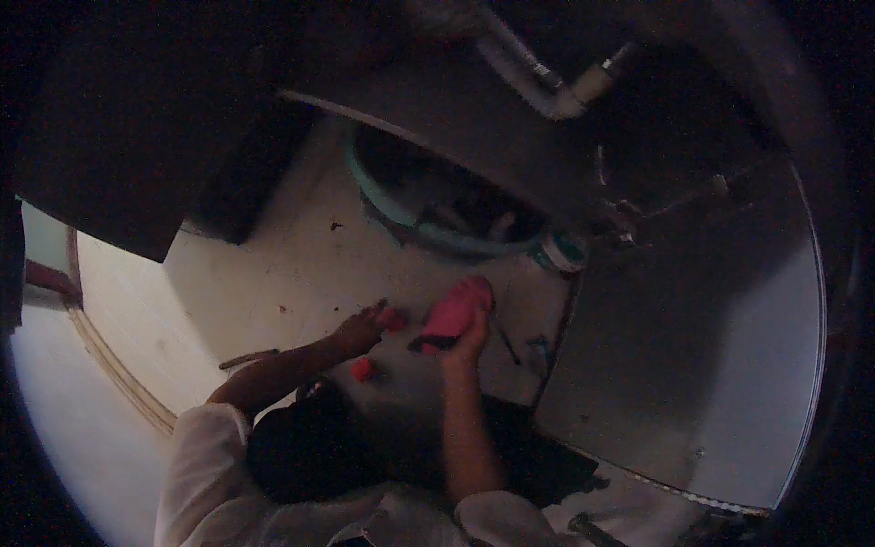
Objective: The person washes a pink cloth in a sink under running water, then uses the damp cloth to wipe the cabinet doors under the sink. The person also organizes items inside the cabinet.
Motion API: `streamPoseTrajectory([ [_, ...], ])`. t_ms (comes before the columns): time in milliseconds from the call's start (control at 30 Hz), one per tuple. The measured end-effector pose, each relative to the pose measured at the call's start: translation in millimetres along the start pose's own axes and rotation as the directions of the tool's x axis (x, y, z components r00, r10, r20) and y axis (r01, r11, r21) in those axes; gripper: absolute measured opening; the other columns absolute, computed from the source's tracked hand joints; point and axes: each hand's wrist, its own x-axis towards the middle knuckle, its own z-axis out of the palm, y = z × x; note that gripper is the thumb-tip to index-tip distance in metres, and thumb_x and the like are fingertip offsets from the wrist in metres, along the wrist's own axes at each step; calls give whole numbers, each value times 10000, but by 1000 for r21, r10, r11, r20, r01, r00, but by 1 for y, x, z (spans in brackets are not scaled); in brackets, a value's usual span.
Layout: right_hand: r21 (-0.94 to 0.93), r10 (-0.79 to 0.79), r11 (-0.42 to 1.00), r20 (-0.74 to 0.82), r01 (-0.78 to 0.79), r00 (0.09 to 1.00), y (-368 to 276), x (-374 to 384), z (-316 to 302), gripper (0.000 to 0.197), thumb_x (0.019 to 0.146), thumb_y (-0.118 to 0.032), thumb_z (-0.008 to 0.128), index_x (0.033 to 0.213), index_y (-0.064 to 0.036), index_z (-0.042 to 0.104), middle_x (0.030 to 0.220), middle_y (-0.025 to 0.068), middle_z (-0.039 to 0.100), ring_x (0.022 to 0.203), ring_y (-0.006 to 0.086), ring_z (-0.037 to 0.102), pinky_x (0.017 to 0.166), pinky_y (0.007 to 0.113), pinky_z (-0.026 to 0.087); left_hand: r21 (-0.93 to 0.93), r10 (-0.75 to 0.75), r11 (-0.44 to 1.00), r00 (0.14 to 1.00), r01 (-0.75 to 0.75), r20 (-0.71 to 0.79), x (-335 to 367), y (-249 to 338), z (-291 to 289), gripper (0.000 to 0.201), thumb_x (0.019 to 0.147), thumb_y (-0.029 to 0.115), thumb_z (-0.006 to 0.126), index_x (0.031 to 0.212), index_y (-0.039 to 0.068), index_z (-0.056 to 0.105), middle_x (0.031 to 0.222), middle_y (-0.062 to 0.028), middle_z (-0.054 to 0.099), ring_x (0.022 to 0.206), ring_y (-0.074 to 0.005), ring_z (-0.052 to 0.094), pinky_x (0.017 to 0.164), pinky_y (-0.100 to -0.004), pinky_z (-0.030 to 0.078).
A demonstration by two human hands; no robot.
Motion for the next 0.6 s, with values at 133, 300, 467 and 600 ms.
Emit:
streamPoseTrajectory([
  [133, -30, 74, 997, 110, -71, 991, 6, -14, 19, 488, 813, -344, 483, 1200, -47, 447, 1088, 97, 537, 936, 242, 521, 805, 360, 427, 266, 212, 944, 977, -195, -37, 7, -21, 60, 501, 820, 215, 507, 1294, 155, 355, 1314, -154, 334, 1093, -337, 468, 780, -455, 482],
  [300, -318, 213, 904, -246, -287, 945, 26, -20, 13, 554, 761, -340, 567, 1216, -44, 455, 1131, 92, 530, 996, 252, 518, 839, 372, 426, -9, 164, 986, 974, -165, 156, -32, -19, 44, 502, 787, 231, 528, 1253, 112, 384, 1258, -170, 374, 1036, -313, 488, 756, -440, 493],
  [467, -845, 3, 450, -322, -289, 947, 61, -10, -64, 614, 713, -308, 651, 1230, -40, 459, 1128, 67, 529, 1009, 228, 498, 885, 339, 390, -64, 51, 998, 922, -28, 384, -77, 26, 47, 509, 770, 207, 523, 1227, 40, 373, 1230, -224, 375, 1038, -368, 465, 774, -467, 480],
  [600, -547, 259, 641, -505, -538, 823, 78, -26, -24, 569, 723, -294, 649, 1211, -61, 471, 1072, 77, 549, 982, 219, 511, 885, 345, 397, -124, 97, 989, 984, -79, 152, -92, -20, 149, 499, 762, 180, 524, 1212, 23, 377, 1177, -257, 422, 1059, -407, 444, 712, -466, 495],
])
